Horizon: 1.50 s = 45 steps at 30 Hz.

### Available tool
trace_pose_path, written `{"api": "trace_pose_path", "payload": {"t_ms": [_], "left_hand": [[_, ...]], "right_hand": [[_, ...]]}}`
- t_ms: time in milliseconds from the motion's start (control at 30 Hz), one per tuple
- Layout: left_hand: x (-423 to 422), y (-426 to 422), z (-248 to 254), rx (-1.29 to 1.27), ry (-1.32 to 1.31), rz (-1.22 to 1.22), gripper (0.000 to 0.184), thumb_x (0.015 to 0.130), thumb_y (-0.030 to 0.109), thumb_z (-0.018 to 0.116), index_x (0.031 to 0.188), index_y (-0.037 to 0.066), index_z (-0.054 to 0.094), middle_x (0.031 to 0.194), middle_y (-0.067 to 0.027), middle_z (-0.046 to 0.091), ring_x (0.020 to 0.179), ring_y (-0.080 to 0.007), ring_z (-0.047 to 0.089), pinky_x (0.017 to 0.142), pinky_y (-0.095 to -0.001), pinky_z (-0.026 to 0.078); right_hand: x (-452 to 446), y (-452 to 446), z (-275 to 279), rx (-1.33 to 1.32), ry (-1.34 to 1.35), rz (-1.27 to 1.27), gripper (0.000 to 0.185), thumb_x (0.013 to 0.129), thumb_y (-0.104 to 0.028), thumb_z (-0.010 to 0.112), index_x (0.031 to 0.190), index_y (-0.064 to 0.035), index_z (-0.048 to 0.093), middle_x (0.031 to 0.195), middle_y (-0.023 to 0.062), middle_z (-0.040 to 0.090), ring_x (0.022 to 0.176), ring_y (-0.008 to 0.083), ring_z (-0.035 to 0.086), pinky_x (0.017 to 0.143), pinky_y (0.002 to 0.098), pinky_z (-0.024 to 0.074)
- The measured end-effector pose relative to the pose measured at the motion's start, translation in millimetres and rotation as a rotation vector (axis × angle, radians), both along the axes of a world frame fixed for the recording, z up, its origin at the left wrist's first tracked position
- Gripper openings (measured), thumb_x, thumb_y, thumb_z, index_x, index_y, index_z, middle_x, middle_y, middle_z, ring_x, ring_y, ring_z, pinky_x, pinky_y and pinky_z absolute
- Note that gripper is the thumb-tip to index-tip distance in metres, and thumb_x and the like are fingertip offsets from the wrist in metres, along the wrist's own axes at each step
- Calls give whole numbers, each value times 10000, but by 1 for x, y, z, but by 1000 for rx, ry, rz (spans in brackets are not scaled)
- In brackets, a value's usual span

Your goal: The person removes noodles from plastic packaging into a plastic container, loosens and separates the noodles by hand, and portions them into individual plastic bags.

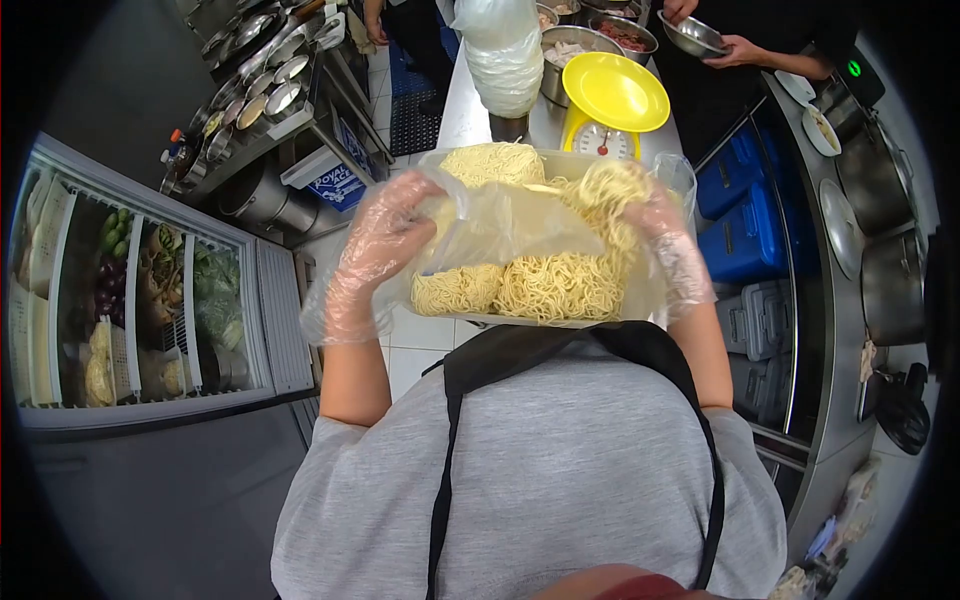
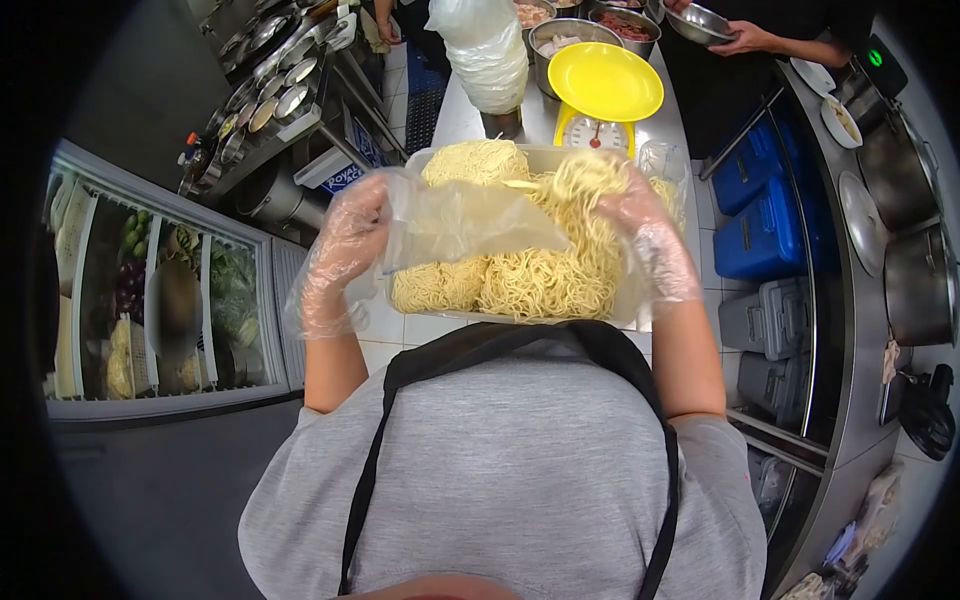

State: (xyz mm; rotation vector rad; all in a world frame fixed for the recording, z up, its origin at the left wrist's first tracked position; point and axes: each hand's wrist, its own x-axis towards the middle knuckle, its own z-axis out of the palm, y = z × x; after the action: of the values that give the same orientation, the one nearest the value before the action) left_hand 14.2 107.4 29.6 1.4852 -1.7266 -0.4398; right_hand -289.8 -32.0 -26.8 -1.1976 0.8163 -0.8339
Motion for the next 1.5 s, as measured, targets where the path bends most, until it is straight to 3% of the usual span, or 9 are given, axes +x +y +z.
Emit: {"api": "trace_pose_path", "payload": {"t_ms": [333,433,533,633,867,900,1000,1133,1500], "left_hand": [[-40,-54,-24,395,-261,-670,221,781,160,570,953,72,678,981,-131,668,850,-234,635,789,-358,497],[-87,-85,-20,770,-453,-552,317,806,306,623,1004,61,660,1017,-101,656,934,-236,612,842,-382,480],[-84,-101,-85,680,-228,-215,353,783,282,681,1083,98,641,1052,-82,651,982,-214,602,863,-386,470],[-51,-101,-137,577,650,-392,537,723,278,764,1188,89,574,1124,-78,624,1026,-211,586,909,-382,463],[-96,-55,-42,752,1240,-315,455,867,264,616,1253,57,493,1153,-90,587,1048,-156,572,853,-310,487],[-101,-63,-38,656,474,-292,410,888,289,563,1228,68,504,1144,-151,585,1072,-237,575,870,-371,482],[-111,-59,-70,189,-259,-216,379,905,211,501,1250,56,484,1204,-207,543,1088,-312,562,882,-414,471],[-121,-51,-60,-3,-296,-300,446,853,44,464,1294,-10,431,1357,-234,408,1088,-357,546,939,-419,449],[-149,-39,-54,-190,-139,-352,598,786,-90,473,1366,5,360,1430,-154,359,1172,-333,511,1028,-371,402]], "right_hand": [[6,-35,63,-233,-338,155,695,714,-41,691,1341,-31,393,1157,93,580,1024,170,592,871,300,494],[22,-31,70,-384,-396,153,716,708,-53,706,1348,-33,384,1188,95,562,1056,174,577,899,308,481],[32,-16,62,-519,-274,198,795,716,-178,780,1371,-58,346,1322,69,445,1205,188,458,1023,338,390],[38,2,23,-681,-59,291,703,723,-214,772,1321,-87,425,1296,72,469,1225,225,444,1042,369,364],[27,36,-23,-873,514,315,556,708,-92,708,1222,-37,503,1225,155,493,1177,298,457,1020,385,350],[31,35,-20,-806,540,338,505,739,-100,654,1219,-32,512,1160,193,543,1099,340,510,985,388,383],[33,32,5,-656,1029,582,412,793,-116,607,1195,-48,548,1058,146,619,1003,309,574,927,368,433],[14,54,22,-152,382,284,445,822,-209,618,1233,-69,525,1245,168,536,1137,325,505,996,375,392],[49,32,7,-592,1104,489,340,843,-126,586,1178,-70,574,1154,141,602,1072,290,564,941,374,436]]}}
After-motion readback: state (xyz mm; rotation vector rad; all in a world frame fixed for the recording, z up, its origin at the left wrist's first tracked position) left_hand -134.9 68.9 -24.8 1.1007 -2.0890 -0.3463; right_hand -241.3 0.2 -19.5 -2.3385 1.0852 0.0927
